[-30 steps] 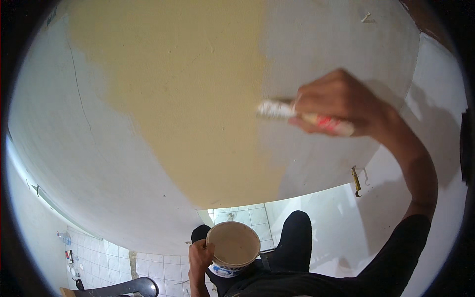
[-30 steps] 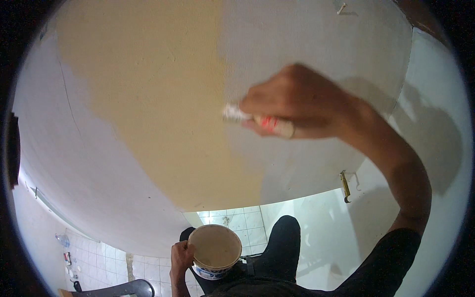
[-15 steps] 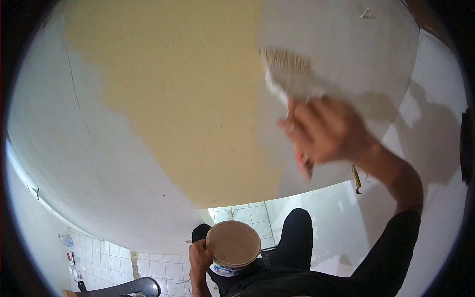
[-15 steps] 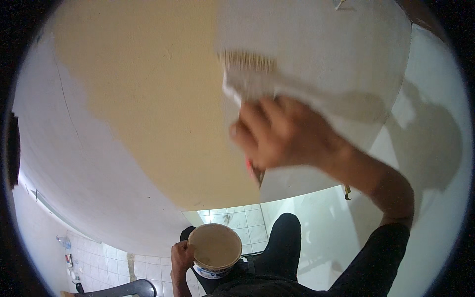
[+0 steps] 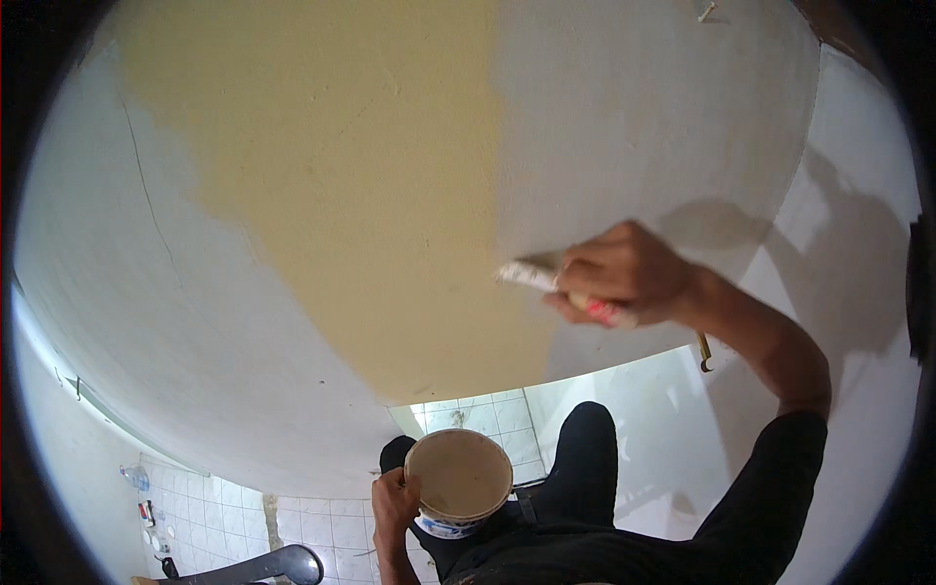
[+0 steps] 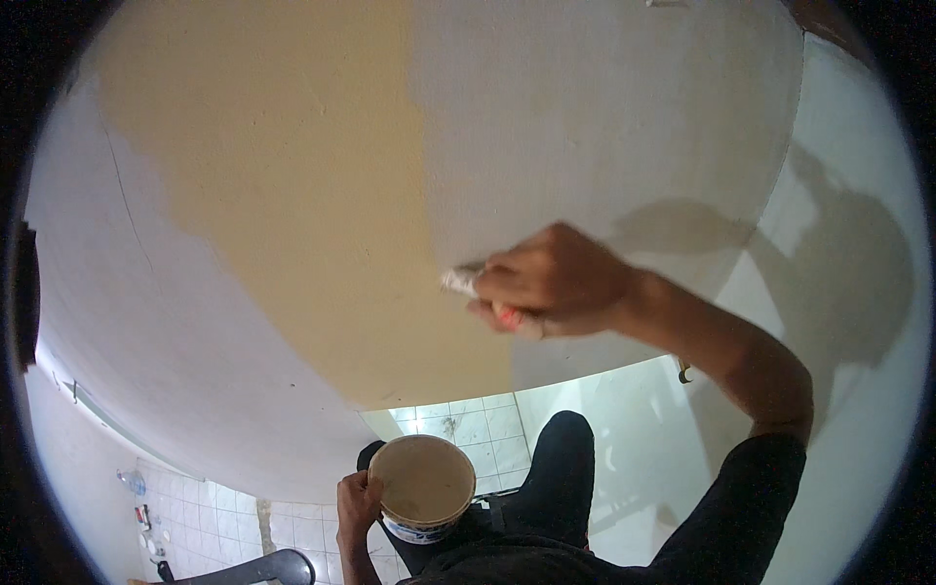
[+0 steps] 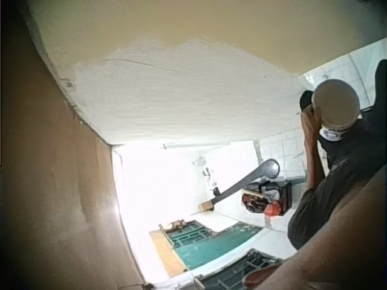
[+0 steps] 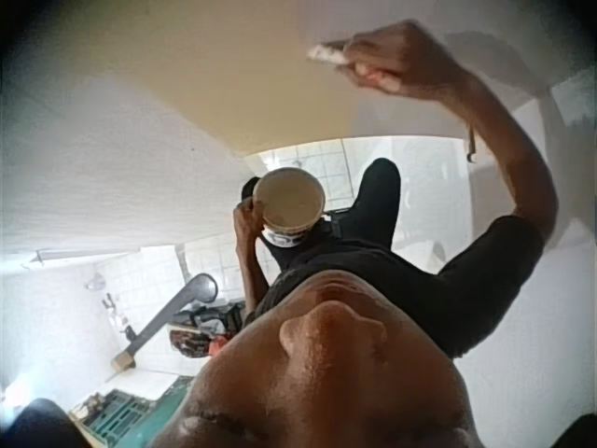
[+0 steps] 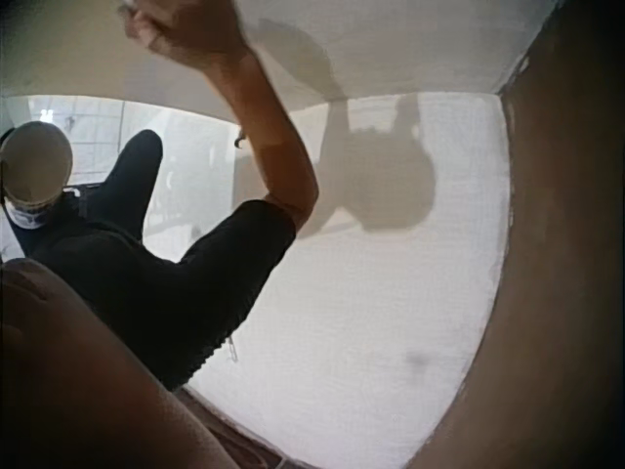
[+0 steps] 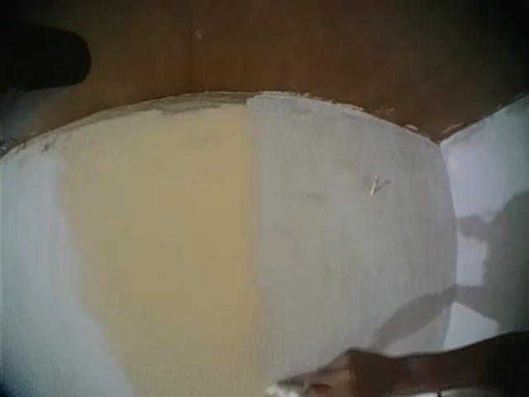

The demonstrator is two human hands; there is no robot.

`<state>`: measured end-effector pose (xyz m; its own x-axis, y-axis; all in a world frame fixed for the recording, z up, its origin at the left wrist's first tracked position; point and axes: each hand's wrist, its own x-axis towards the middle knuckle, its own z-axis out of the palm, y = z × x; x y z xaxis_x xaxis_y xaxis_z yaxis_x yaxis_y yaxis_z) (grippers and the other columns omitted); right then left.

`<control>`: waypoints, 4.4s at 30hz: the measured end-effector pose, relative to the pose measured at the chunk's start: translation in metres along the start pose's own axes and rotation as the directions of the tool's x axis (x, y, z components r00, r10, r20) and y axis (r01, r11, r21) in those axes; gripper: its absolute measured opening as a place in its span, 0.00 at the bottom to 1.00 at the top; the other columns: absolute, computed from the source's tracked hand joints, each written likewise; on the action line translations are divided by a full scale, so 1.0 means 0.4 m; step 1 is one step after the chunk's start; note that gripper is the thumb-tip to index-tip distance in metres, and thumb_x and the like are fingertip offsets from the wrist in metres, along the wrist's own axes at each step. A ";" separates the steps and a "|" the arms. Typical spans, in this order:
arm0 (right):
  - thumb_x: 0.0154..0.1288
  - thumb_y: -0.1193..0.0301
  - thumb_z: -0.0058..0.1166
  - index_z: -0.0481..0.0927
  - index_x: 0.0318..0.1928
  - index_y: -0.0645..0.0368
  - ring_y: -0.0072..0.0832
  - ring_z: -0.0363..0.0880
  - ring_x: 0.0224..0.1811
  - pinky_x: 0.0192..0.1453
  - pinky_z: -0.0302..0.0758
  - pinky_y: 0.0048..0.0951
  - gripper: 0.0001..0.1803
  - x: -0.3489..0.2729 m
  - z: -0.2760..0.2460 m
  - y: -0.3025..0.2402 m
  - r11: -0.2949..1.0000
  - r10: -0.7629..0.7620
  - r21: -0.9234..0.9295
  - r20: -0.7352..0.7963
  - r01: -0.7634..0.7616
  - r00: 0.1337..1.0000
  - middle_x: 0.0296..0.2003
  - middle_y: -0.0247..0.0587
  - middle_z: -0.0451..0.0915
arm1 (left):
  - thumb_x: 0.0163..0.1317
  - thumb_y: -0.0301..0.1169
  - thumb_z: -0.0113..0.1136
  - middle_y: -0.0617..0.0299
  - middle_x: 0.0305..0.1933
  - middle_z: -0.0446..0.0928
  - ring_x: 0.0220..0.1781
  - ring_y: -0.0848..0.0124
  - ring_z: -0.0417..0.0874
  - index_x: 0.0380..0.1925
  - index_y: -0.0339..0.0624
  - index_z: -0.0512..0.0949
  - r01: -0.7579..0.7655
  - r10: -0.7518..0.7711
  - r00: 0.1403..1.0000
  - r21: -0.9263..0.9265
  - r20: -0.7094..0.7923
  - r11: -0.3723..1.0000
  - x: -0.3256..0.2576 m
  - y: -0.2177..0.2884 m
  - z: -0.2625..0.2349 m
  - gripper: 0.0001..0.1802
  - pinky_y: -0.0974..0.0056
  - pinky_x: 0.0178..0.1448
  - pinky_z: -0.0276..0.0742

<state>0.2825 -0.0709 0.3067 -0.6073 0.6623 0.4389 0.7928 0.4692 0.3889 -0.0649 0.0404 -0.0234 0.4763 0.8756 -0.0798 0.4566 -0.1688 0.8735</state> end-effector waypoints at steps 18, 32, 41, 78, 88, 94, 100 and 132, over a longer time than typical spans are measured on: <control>0.53 0.74 0.74 0.80 0.32 0.59 0.28 0.80 0.26 0.27 0.77 0.27 0.12 0.117 -0.249 0.008 0.720 -0.250 -0.686 -0.112 0.108 0.962 0.29 0.40 0.80 | 0.60 0.35 0.56 0.51 0.15 0.74 0.17 0.68 0.76 0.23 0.26 0.78 0.039 -0.039 0.999 0.000 0.003 0.999 -0.010 0.050 -0.011 0.18 0.56 0.24 0.71; 0.57 0.67 0.73 0.77 0.24 0.53 0.22 0.77 0.17 0.19 0.75 0.25 0.14 -0.045 0.069 -0.055 0.993 -0.033 0.112 0.036 0.029 0.999 0.23 0.30 0.79 | 0.65 0.35 0.57 0.50 0.14 0.77 0.14 0.66 0.80 0.21 0.28 0.78 -0.021 0.022 1.000 0.009 -0.009 1.000 0.010 -0.013 0.008 0.20 0.58 0.20 0.73; 0.68 0.64 0.65 0.83 0.37 0.53 0.22 0.79 0.19 0.23 0.79 0.27 0.08 0.074 -0.160 0.045 0.980 -0.081 -0.171 0.114 0.100 0.990 0.24 0.32 0.81 | 0.64 0.33 0.54 0.56 0.14 0.75 0.13 0.71 0.76 0.23 0.27 0.80 -0.085 0.086 0.996 0.057 -0.015 0.995 0.020 -0.036 0.019 0.18 0.61 0.18 0.70; 0.73 0.67 0.61 0.76 0.33 0.59 0.22 0.77 0.18 0.19 0.70 0.25 0.12 -0.293 0.465 -0.502 -0.452 0.891 0.888 0.453 -0.085 -0.006 0.24 0.37 0.81 | 0.63 0.35 0.56 0.36 0.24 0.74 0.26 0.41 0.80 0.23 0.30 0.74 -0.050 0.055 0.998 0.170 -0.022 0.984 0.009 -0.033 0.022 0.17 0.46 0.30 0.71; 0.74 0.69 0.60 0.78 0.33 0.63 0.14 0.76 0.19 0.23 0.71 0.19 0.13 -0.266 0.534 -0.551 -0.416 0.682 0.711 0.656 -0.567 0.322 0.20 0.31 0.80 | 0.60 0.35 0.57 0.37 0.21 0.72 0.20 0.46 0.74 0.23 0.29 0.74 -0.004 0.010 0.998 0.100 -0.058 0.995 0.031 0.033 0.027 0.16 0.50 0.28 0.68; 0.72 0.69 0.62 0.78 0.33 0.62 0.15 0.76 0.18 0.22 0.71 0.19 0.11 -0.268 0.530 -0.547 -0.198 0.664 0.712 0.603 -0.674 0.442 0.19 0.32 0.78 | 0.59 0.34 0.58 0.40 0.18 0.70 0.16 0.54 0.71 0.22 0.29 0.73 -0.009 0.014 0.998 0.087 -0.057 0.996 0.012 0.005 0.020 0.16 0.52 0.26 0.66; 0.70 0.69 0.64 0.76 0.28 0.63 0.14 0.76 0.18 0.24 0.71 0.19 0.15 -0.312 0.537 -0.540 -0.146 0.675 0.650 0.617 -0.746 0.405 0.18 0.32 0.79 | 0.58 0.32 0.58 0.40 0.18 0.70 0.16 0.53 0.71 0.21 0.29 0.72 0.050 -0.050 0.998 0.010 -0.027 0.999 0.012 0.018 0.024 0.15 0.52 0.25 0.67; 0.66 0.60 0.60 0.82 0.29 0.60 0.56 0.84 0.35 0.42 0.80 0.49 0.16 -0.068 0.751 -0.566 0.155 0.342 0.541 0.755 -0.826 0.559 0.28 0.56 0.84 | 0.61 0.33 0.56 0.52 0.16 0.67 0.21 0.75 0.68 0.23 0.28 0.74 0.063 -0.064 0.998 0.051 0.008 0.997 0.010 0.006 -0.002 0.16 0.58 0.26 0.66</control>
<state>0.1348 -0.0196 -0.0366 -0.0290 0.9720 -0.2333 0.6530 -0.1583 -0.7406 -0.0626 0.0439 -0.0211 0.4525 0.8808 -0.1394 0.5233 -0.1357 0.8412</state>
